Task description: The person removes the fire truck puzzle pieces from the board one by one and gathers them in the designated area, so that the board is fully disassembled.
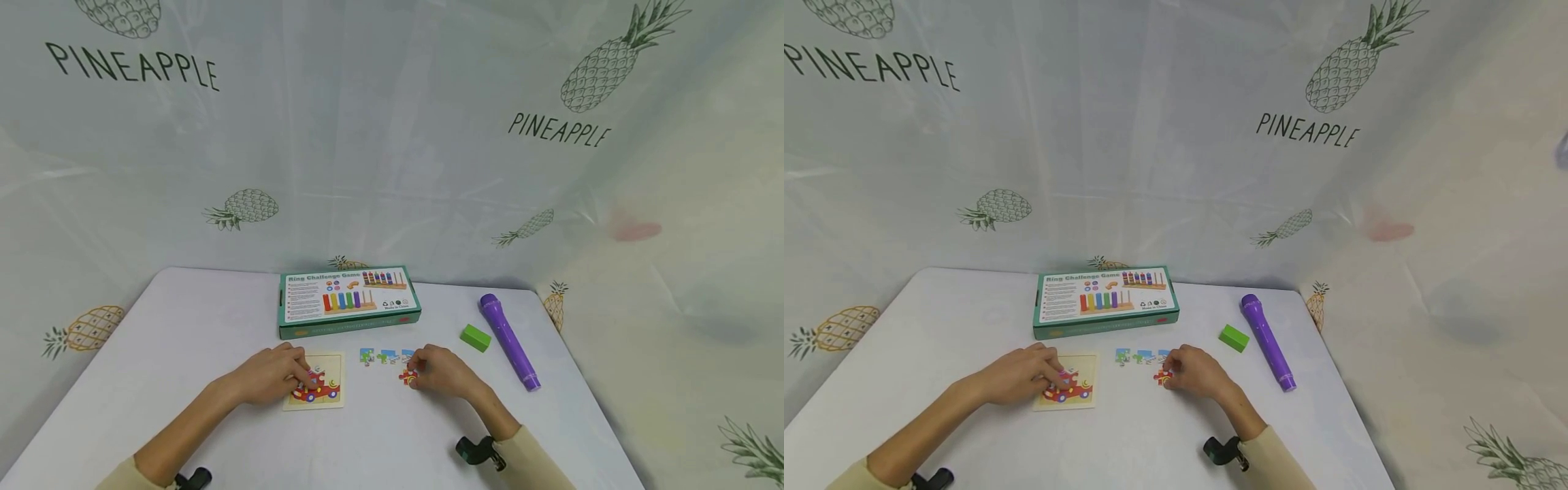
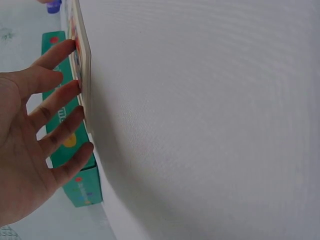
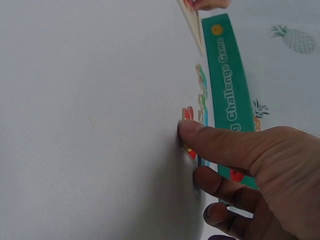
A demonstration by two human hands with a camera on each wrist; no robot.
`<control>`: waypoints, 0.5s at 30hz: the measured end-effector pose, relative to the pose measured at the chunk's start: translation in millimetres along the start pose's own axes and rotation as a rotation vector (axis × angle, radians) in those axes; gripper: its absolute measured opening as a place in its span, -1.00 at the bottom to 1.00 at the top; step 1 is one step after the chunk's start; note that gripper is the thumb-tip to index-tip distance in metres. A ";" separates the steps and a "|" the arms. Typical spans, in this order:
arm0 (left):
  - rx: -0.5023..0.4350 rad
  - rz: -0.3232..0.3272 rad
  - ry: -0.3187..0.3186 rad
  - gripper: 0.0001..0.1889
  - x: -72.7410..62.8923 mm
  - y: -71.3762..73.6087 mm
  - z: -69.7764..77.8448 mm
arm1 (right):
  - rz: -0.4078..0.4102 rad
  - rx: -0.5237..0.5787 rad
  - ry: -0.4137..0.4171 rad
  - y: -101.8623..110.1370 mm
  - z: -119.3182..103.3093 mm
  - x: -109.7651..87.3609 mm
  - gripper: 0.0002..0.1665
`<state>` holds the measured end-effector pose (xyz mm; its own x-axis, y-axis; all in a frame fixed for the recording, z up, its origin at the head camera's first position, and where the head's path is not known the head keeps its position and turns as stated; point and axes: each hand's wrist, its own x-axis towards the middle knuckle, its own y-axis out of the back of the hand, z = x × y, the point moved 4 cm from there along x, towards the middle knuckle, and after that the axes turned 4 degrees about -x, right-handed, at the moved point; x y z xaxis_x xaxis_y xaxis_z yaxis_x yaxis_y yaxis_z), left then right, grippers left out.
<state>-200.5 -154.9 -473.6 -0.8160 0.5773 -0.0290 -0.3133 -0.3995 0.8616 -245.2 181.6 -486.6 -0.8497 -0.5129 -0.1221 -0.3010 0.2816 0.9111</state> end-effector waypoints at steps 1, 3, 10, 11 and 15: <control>0.002 0.001 0.000 -0.68 -0.1 0.0 0.1 | 0.001 -0.002 0.004 0.1 -0.2 0.0 -0.73; 0.002 0.003 -0.001 -0.68 -0.2 0.1 0.2 | 0.002 -0.005 0.015 0.3 -0.6 0.0 -0.73; 0.002 0.000 -0.011 -0.67 0.1 -0.3 -0.7 | 0.003 -0.005 0.010 1.4 -1.2 1.0 -0.72; 0.004 0.000 -0.013 -0.67 0.2 -0.4 -1.1 | 0.010 -0.001 0.020 1.8 -2.5 1.8 -0.72; 0.015 -0.004 -0.010 -0.67 0.0 -0.3 -2.8 | 0.023 0.040 0.058 1.4 -13.4 8.5 -0.74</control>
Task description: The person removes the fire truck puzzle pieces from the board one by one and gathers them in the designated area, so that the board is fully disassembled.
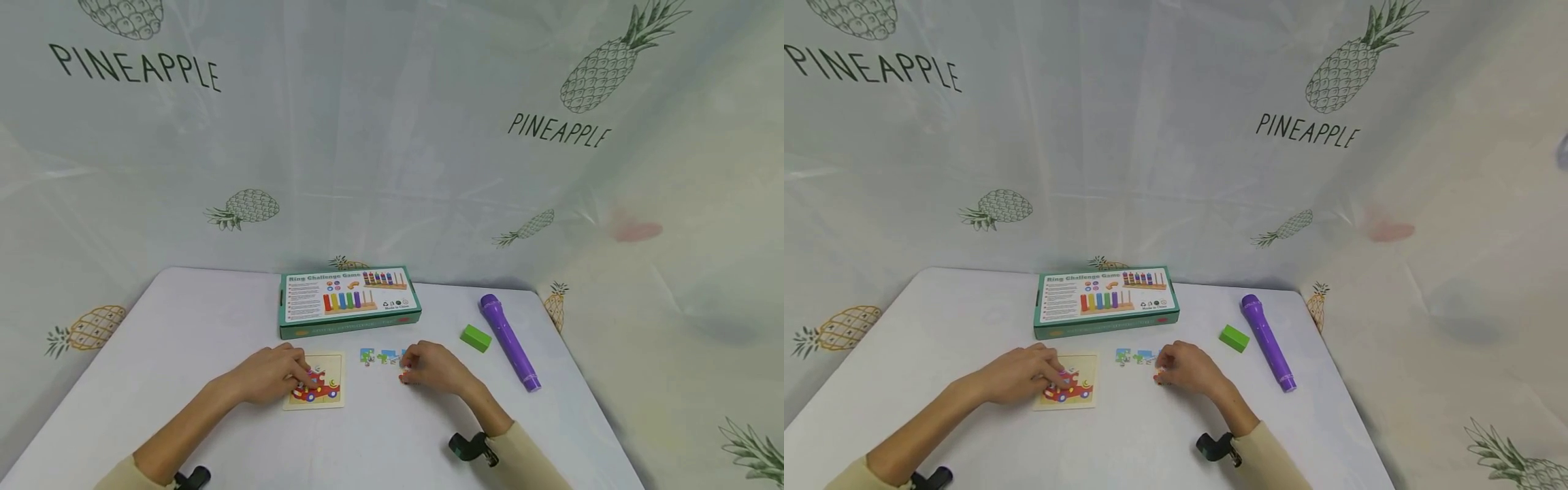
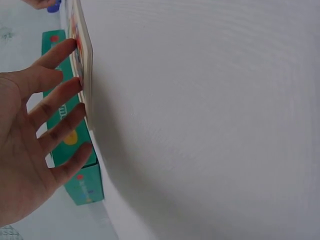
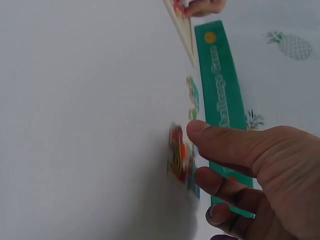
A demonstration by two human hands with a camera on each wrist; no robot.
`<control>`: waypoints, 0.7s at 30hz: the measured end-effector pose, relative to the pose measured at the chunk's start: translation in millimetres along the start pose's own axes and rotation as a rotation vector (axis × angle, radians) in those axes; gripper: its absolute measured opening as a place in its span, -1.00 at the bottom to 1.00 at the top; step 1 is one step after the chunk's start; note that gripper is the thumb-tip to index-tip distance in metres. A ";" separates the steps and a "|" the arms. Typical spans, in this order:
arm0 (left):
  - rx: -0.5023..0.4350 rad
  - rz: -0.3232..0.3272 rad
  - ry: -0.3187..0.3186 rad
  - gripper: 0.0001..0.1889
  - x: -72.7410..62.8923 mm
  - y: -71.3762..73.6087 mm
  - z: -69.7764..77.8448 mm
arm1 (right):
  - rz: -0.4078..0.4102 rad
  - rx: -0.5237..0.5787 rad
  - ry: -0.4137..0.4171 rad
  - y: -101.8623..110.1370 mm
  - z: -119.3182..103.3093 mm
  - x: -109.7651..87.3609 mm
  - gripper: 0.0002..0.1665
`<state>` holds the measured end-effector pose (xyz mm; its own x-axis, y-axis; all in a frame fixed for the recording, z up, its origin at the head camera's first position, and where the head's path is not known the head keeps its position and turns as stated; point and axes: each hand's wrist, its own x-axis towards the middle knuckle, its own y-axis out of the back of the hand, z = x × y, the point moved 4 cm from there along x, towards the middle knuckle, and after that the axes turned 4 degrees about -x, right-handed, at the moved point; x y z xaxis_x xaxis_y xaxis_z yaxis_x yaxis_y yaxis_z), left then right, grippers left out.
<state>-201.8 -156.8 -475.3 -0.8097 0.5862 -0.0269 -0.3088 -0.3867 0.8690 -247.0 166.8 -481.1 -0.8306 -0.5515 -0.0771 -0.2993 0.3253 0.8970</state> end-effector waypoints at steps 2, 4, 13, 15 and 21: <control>0.004 0.000 0.001 -0.67 -0.6 0.3 -0.4 | -0.006 0.026 0.019 -3.2 -8.2 5.9 -0.75; 0.006 0.001 -0.001 -0.67 -1.1 0.6 -0.3 | -0.014 0.044 0.030 -7.9 -17.3 12.5 -0.74; 0.023 0.003 -0.011 -0.64 -4.9 1.7 0.1 | -0.023 0.037 0.091 -35.7 -67.7 47.8 -0.73; 0.023 0.005 -0.014 -0.64 -5.6 1.7 -0.3 | -0.027 0.030 0.112 -41.7 -79.0 55.2 -0.70; 0.010 0.007 -0.012 -0.66 -7.4 0.9 -1.1 | -0.022 0.034 0.120 -53.6 -100.1 68.0 -0.62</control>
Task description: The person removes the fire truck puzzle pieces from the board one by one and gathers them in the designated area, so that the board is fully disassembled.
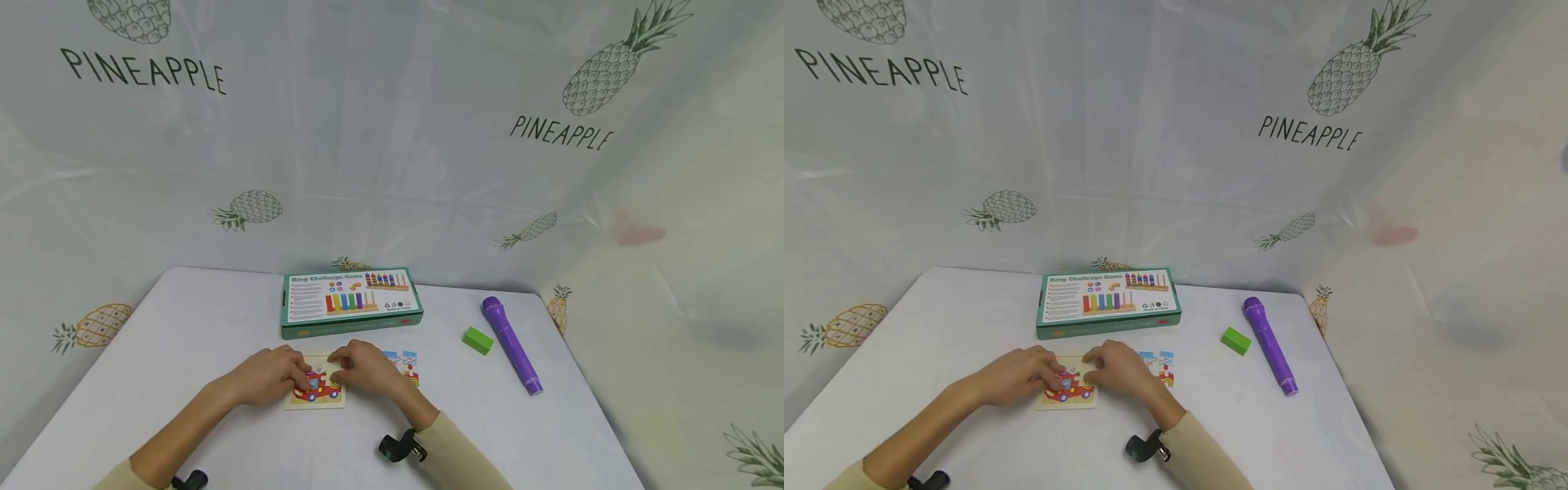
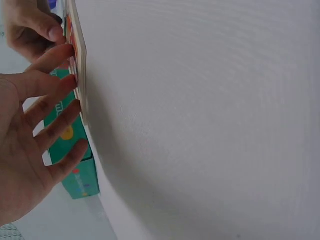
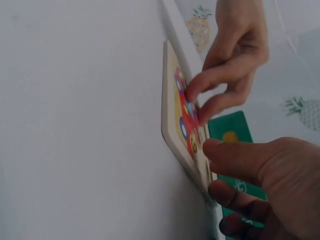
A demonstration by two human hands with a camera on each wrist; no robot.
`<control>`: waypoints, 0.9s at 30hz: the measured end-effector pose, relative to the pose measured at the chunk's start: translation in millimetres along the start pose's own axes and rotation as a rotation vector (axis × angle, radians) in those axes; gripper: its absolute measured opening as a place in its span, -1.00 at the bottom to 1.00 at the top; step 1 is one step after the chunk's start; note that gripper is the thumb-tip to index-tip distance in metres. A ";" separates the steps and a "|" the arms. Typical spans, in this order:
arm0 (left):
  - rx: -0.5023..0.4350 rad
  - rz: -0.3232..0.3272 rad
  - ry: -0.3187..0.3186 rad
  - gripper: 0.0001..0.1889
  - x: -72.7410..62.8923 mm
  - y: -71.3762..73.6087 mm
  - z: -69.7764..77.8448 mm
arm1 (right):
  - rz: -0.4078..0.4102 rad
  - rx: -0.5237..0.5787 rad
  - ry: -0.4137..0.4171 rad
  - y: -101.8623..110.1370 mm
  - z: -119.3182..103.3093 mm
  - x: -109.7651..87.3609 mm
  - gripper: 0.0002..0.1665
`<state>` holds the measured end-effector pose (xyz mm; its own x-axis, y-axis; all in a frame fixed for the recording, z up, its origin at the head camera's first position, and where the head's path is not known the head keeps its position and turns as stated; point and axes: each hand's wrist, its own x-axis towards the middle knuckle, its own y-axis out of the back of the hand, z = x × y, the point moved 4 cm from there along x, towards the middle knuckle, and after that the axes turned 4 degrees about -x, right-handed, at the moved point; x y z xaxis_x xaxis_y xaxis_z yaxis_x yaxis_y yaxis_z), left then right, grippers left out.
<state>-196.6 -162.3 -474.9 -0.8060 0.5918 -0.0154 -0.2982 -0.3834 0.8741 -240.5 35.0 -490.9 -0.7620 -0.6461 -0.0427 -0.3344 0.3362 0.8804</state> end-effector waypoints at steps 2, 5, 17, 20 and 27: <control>0.004 0.001 0.001 -0.66 -0.3 -0.4 -0.4 | 0.005 0.004 -0.001 -2.3 -2.9 2.2 -0.61; 0.010 0.007 -0.006 -0.66 -0.8 -0.2 -0.3 | 0.001 0.007 0.001 -5.3 -6.3 4.2 -0.62; 0.000 0.014 -0.024 -0.66 -2.4 -0.7 0.4 | -0.019 0.023 -0.024 -11.5 -11.6 5.0 -0.65; -0.004 0.014 -0.028 -0.68 -2.0 -1.2 0.5 | -0.023 0.021 -0.016 -12.1 -13.0 5.2 -0.62; -0.016 0.008 -0.032 -0.70 -0.8 0.4 3.1 | -0.029 0.029 -0.016 -11.5 -15.9 4.6 -0.62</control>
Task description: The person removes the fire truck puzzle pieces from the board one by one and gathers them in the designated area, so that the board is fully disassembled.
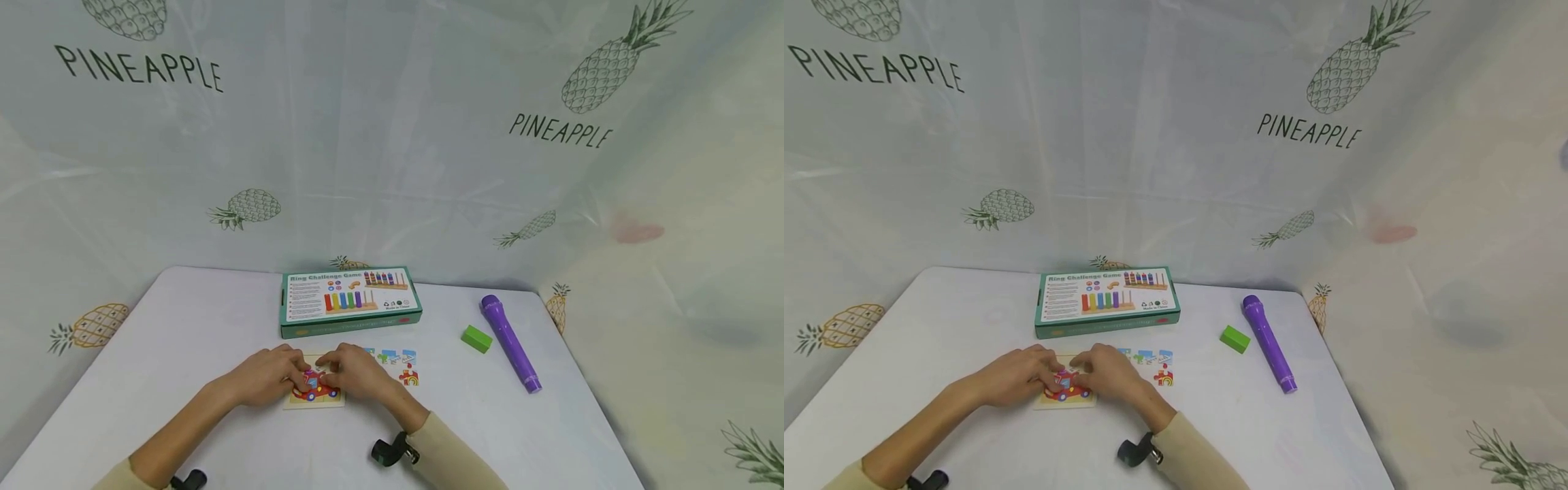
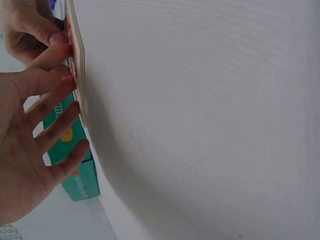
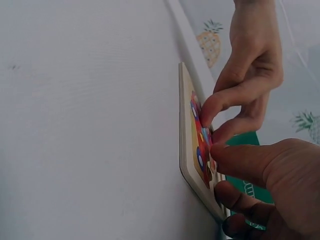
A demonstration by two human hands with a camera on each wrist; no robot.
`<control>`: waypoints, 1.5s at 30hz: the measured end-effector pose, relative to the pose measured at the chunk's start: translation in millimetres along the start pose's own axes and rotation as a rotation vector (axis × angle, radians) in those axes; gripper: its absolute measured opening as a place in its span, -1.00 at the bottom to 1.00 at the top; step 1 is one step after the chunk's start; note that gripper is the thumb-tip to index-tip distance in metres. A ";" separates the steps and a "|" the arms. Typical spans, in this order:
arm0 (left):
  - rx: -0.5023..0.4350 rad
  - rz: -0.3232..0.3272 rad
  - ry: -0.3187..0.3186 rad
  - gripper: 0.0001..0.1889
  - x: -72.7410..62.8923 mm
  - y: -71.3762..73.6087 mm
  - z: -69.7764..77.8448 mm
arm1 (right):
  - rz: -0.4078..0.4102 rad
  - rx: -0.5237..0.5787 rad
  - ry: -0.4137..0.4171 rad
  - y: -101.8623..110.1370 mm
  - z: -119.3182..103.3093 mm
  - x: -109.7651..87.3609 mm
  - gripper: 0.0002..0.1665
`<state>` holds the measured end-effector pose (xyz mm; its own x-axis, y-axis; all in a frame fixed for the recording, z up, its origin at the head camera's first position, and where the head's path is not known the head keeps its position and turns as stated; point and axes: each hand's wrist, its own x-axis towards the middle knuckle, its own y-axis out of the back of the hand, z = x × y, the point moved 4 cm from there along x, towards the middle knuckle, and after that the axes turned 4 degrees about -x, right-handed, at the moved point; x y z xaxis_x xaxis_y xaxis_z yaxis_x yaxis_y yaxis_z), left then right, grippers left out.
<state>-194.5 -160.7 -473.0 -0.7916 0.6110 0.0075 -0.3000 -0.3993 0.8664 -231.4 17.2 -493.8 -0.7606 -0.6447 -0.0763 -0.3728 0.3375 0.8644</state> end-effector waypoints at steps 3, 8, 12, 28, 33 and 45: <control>0.002 0.000 -0.001 -0.71 0.4 0.6 0.0 | 0.001 0.007 -0.003 0.8 -0.4 0.6 -0.64; 0.011 -0.005 0.007 -0.70 1.6 -1.7 -2.7 | 0.011 0.018 -0.003 -0.1 1.2 1.7 -0.69; 0.008 -0.006 0.007 -0.68 2.5 -3.7 -4.6 | 0.016 0.028 -0.006 -1.5 3.4 3.2 -0.70; 0.061 -0.042 -0.005 -0.67 1.6 -4.4 -3.7 | 0.031 0.090 -0.009 -0.2 3.9 4.4 -0.73; 0.079 -0.051 -0.007 -0.68 2.0 -6.1 -5.7 | 0.040 0.113 -0.009 -1.3 4.3 5.3 -0.75; 0.055 -0.049 -0.003 -0.64 3.0 -5.0 -4.3 | 0.053 0.199 -0.011 0.9 3.7 4.3 -0.86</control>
<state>-197.6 -159.9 -479.5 -0.7751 0.6309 -0.0340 -0.3084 -0.3308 0.8919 -236.9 17.3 -495.1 -0.7874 -0.6152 -0.0393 -0.4287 0.5006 0.7521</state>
